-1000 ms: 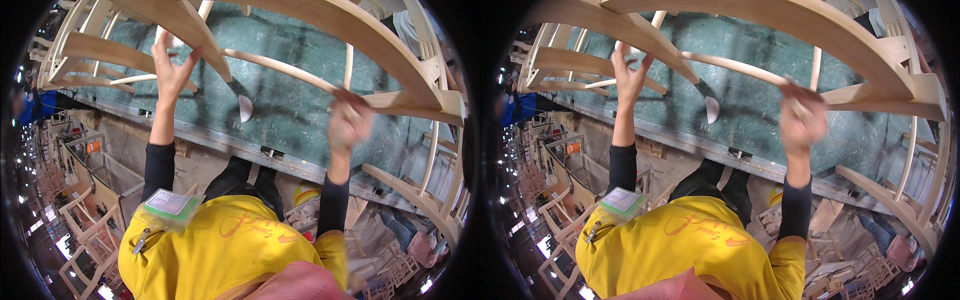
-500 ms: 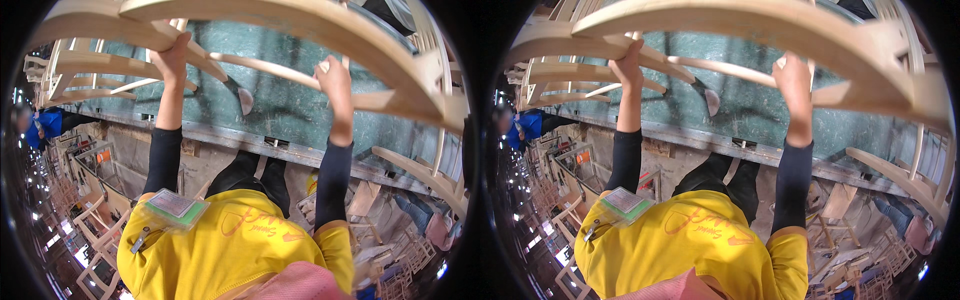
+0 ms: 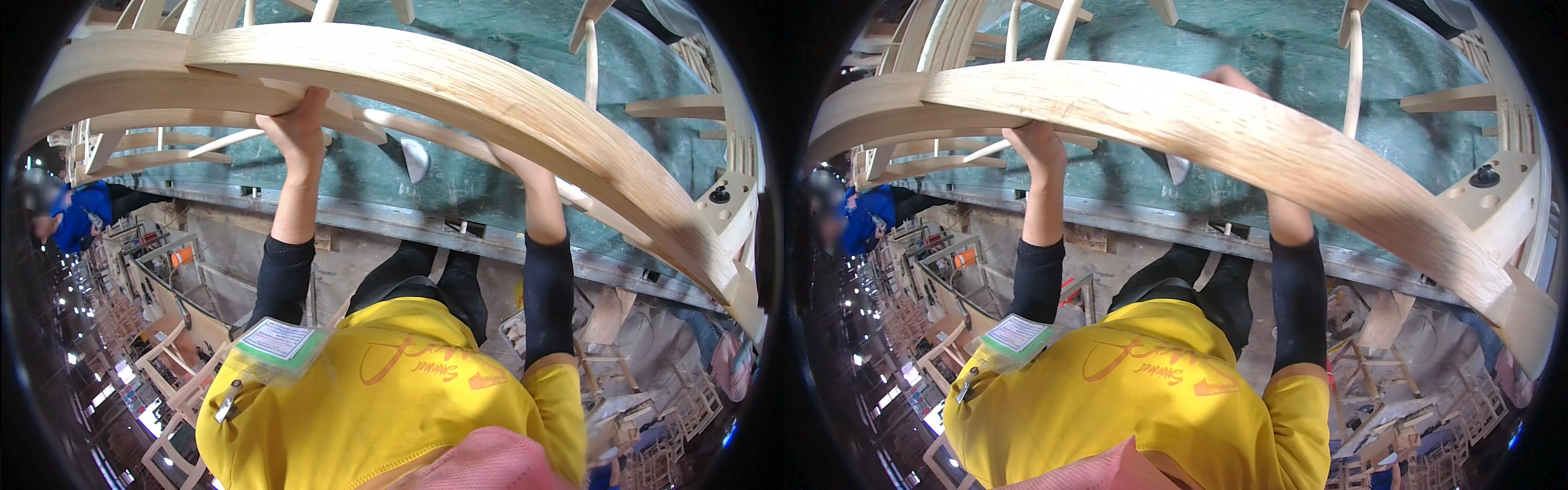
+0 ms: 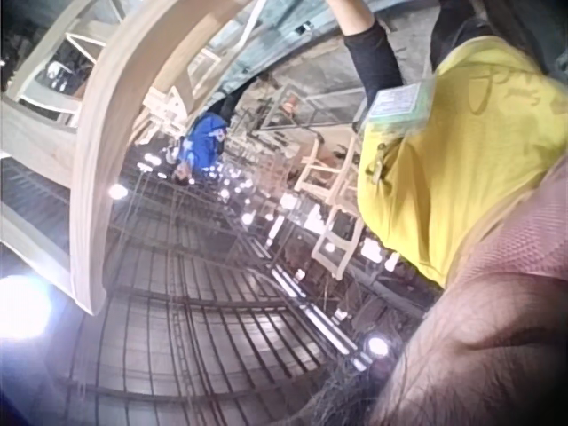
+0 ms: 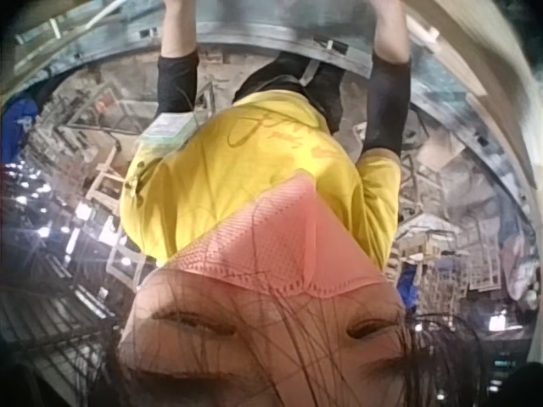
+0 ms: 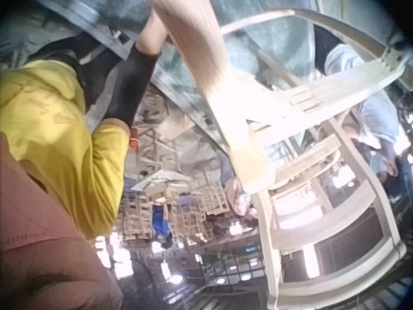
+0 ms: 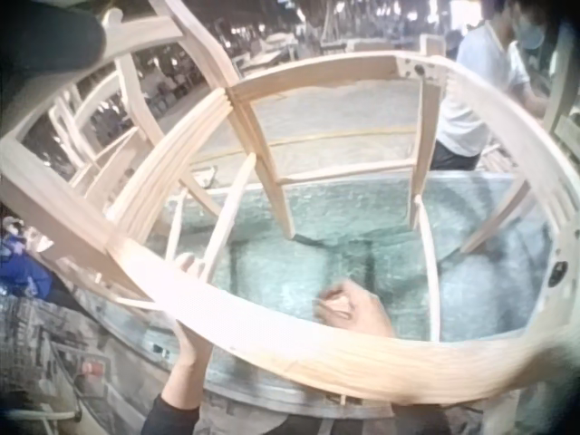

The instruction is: The person sands the frame of a wooden chair using a sanding block, moving along legs, rails, and curved back sections. The person repositions the chair on the workbench and continues sanding different parts of the frame.

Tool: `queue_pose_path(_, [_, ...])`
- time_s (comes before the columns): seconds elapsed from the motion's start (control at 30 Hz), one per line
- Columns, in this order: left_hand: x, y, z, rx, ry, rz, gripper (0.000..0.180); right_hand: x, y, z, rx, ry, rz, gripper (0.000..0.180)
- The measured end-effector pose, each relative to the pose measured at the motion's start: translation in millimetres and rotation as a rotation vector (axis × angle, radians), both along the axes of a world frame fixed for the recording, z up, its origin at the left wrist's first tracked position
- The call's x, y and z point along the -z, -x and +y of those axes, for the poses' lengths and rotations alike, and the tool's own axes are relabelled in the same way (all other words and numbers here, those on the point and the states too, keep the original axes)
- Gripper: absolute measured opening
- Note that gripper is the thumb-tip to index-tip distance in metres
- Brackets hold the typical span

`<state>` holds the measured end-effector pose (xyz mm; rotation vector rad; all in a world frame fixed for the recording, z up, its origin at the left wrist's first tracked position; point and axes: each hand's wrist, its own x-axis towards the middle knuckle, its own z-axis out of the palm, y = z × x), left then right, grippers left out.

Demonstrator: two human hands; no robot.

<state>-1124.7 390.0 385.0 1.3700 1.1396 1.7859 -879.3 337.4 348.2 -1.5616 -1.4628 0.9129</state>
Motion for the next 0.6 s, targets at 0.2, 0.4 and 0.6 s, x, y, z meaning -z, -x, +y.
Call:
queue_pose_path(0.2, [24.5,23.8,-0.3,0.075,0.065,0.241,0.056,-15.9,56.7,57.4,-0.306,0.485,0.552,0.013])
queue_pose_path(0.4, [24.1,12.6,-0.5,0.043,0.017,0.207,0.051,11.3,75.8,66.8,-0.372,0.053,0.406,0.013])
queue_pose_path(0.6, [12.3,-3.3,-2.0,-0.018,0.003,-0.046,0.028,42.7,82.3,59.5,-0.357,-0.527,0.3,0.02])
